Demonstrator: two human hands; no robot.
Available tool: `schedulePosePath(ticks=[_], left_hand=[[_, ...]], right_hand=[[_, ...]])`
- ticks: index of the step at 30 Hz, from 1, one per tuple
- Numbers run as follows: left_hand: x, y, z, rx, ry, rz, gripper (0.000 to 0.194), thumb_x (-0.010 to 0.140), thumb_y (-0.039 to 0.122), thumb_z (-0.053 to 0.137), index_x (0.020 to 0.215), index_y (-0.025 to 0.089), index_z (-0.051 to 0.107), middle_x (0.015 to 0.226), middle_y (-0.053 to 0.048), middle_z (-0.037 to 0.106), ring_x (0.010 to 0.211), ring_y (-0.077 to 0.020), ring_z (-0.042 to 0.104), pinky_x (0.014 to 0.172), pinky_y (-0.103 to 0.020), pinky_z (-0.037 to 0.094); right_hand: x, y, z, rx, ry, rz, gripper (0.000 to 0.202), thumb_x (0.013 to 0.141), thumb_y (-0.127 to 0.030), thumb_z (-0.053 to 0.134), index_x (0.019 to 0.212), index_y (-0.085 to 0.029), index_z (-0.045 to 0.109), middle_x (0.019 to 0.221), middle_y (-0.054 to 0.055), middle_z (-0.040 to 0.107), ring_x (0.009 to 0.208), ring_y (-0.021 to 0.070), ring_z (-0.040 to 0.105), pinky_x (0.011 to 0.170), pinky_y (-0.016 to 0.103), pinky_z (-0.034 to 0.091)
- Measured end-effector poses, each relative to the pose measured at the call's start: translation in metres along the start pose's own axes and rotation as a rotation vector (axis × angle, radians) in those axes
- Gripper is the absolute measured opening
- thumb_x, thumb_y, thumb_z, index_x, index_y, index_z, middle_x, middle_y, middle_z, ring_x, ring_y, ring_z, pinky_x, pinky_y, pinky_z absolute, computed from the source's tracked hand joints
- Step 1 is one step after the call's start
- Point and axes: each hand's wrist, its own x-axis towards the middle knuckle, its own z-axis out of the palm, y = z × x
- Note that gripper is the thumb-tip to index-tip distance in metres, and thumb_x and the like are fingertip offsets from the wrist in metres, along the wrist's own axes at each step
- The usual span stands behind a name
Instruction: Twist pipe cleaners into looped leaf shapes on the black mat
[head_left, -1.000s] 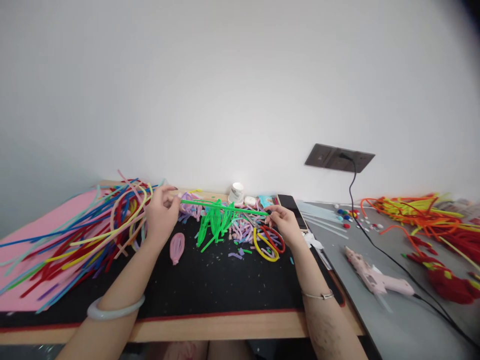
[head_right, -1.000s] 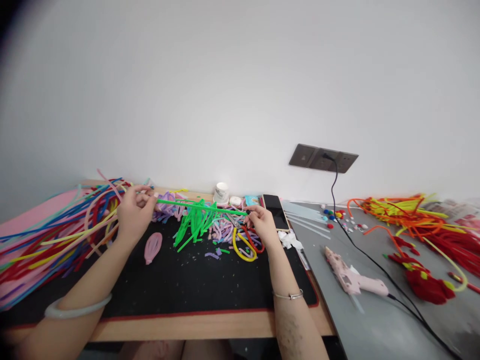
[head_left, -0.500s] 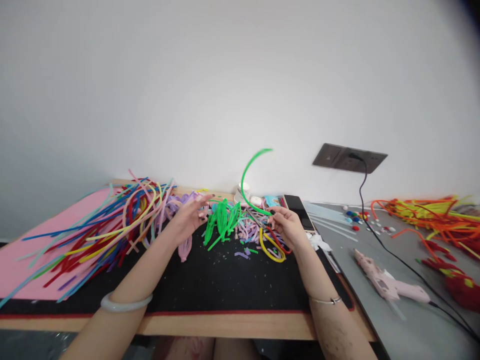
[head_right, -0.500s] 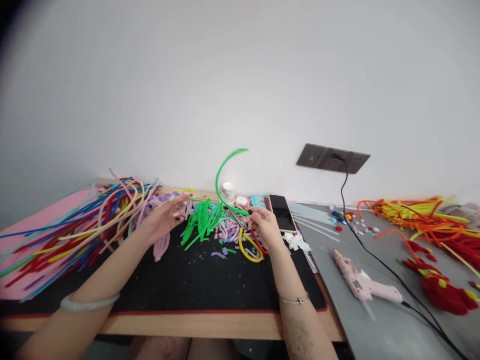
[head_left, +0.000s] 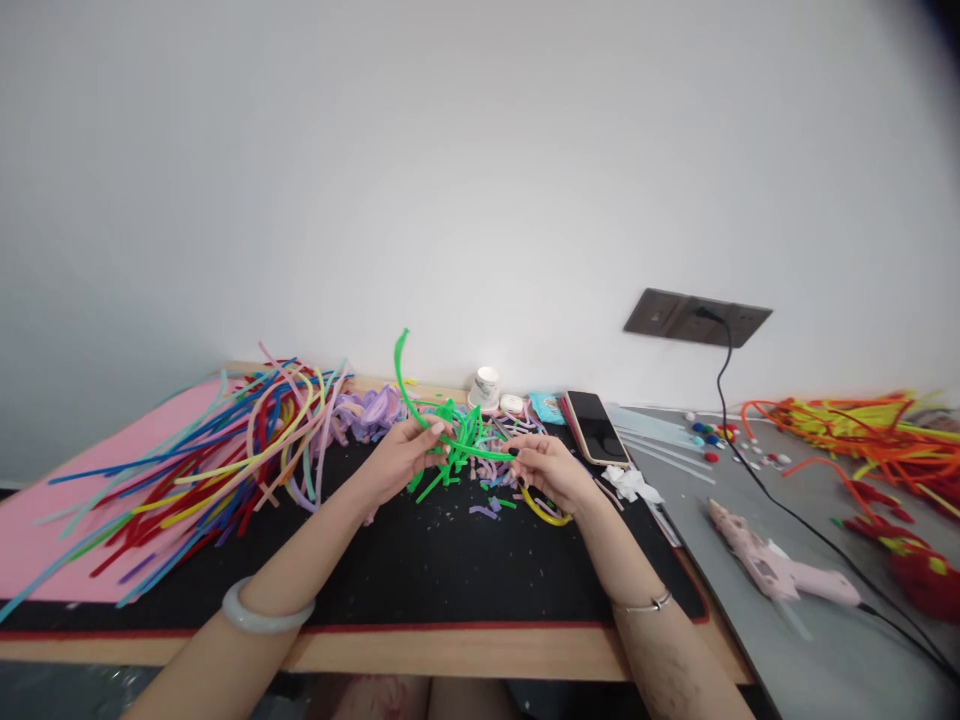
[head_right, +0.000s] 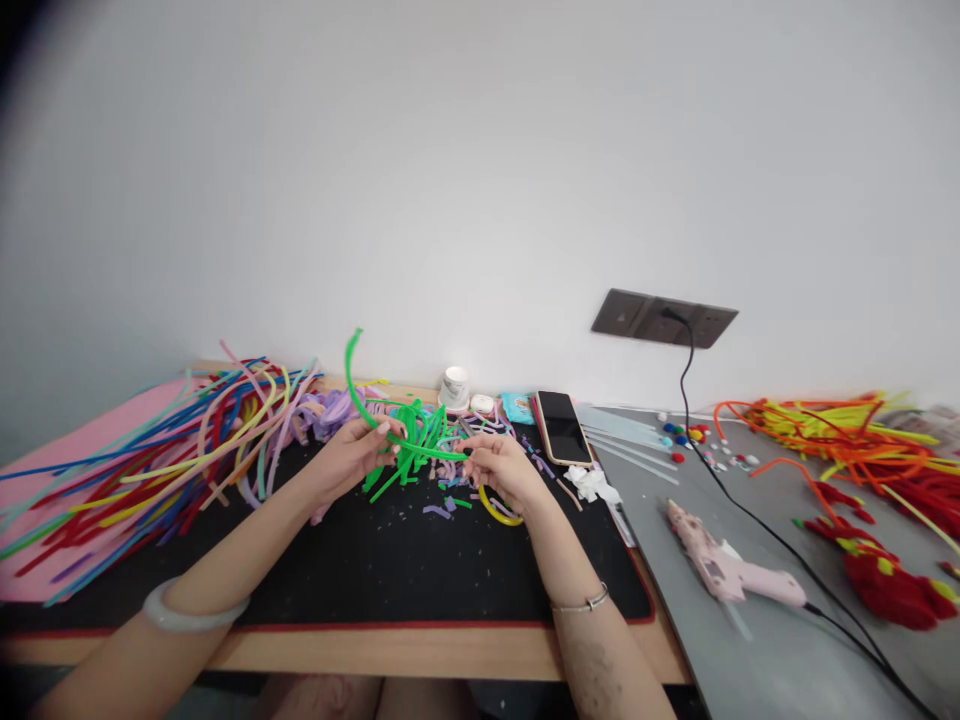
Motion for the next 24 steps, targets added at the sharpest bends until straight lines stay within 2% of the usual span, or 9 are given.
schedulePosePath(ticks=[4,8,13,17,20,24], left_hand=[[0.0,0.002,-0.001,-0.032,0.023,0.002,0.024,0.07,0.033,0.07,0.081,0.016,0.058,0.085,-0.001,0.061,0.07,-0.0091,0.059,0.068,-0.023,0.052],[0.002,0.001,0.0,0.016,0.11,0.029,0.027,0.067,0.036,0.072,0.077,0.015,0.06,0.076,-0.001,0.064,0.062,-0.0097,0.06,0.062,-0.023,0.053],[0.006,-0.003,-0.002,0.27,0.336,0.136,0.03,0.066,0.041,0.07,0.066,0.013,0.059,0.058,-0.001,0.063,0.055,-0.0137,0.061,0.06,-0.027,0.052],[0.005,-0.003,-0.004,0.576,0.436,0.216,0.029,0.071,0.041,0.064,0.06,0.016,0.056,0.052,-0.001,0.062,0.054,-0.016,0.061,0.058,-0.027,0.048],[0.003,-0.002,-0.003,0.739,0.458,0.25,0.028,0.074,0.039,0.06,0.056,0.017,0.053,0.05,0.0,0.061,0.051,-0.016,0.06,0.054,-0.026,0.044],[0.004,-0.003,-0.002,0.75,0.44,0.232,0.028,0.074,0.038,0.059,0.055,0.019,0.051,0.047,0.001,0.06,0.046,-0.0156,0.058,0.05,-0.026,0.042]], right_hand=[[0.001,0.002,-0.001,0.028,-0.018,0.025,0.02,0.064,-0.02,0.067,0.082,-0.012,0.066,0.053,0.001,0.063,0.041,0.0058,0.051,0.042,0.015,0.039],[0.001,0.004,0.001,0.015,-0.057,0.041,0.02,0.065,-0.021,0.065,0.083,-0.013,0.066,0.053,0.001,0.063,0.04,0.0059,0.05,0.041,0.015,0.04],[0.0,0.004,0.006,-0.043,-0.076,0.011,0.019,0.067,-0.021,0.061,0.084,-0.013,0.064,0.052,0.0,0.062,0.037,0.0062,0.048,0.038,0.016,0.038],[-0.003,0.002,0.013,-0.073,-0.085,-0.058,0.019,0.069,-0.018,0.055,0.085,-0.014,0.064,0.048,-0.001,0.061,0.035,0.0064,0.047,0.036,0.015,0.034],[-0.006,-0.001,0.018,-0.057,-0.103,-0.118,0.022,0.07,-0.017,0.052,0.087,-0.014,0.065,0.045,-0.002,0.059,0.036,0.007,0.048,0.036,0.015,0.034],[-0.009,-0.001,0.02,-0.027,-0.164,-0.122,0.02,0.071,-0.019,0.053,0.085,-0.013,0.066,0.049,0.0,0.061,0.038,0.0089,0.053,0.038,0.017,0.038]])
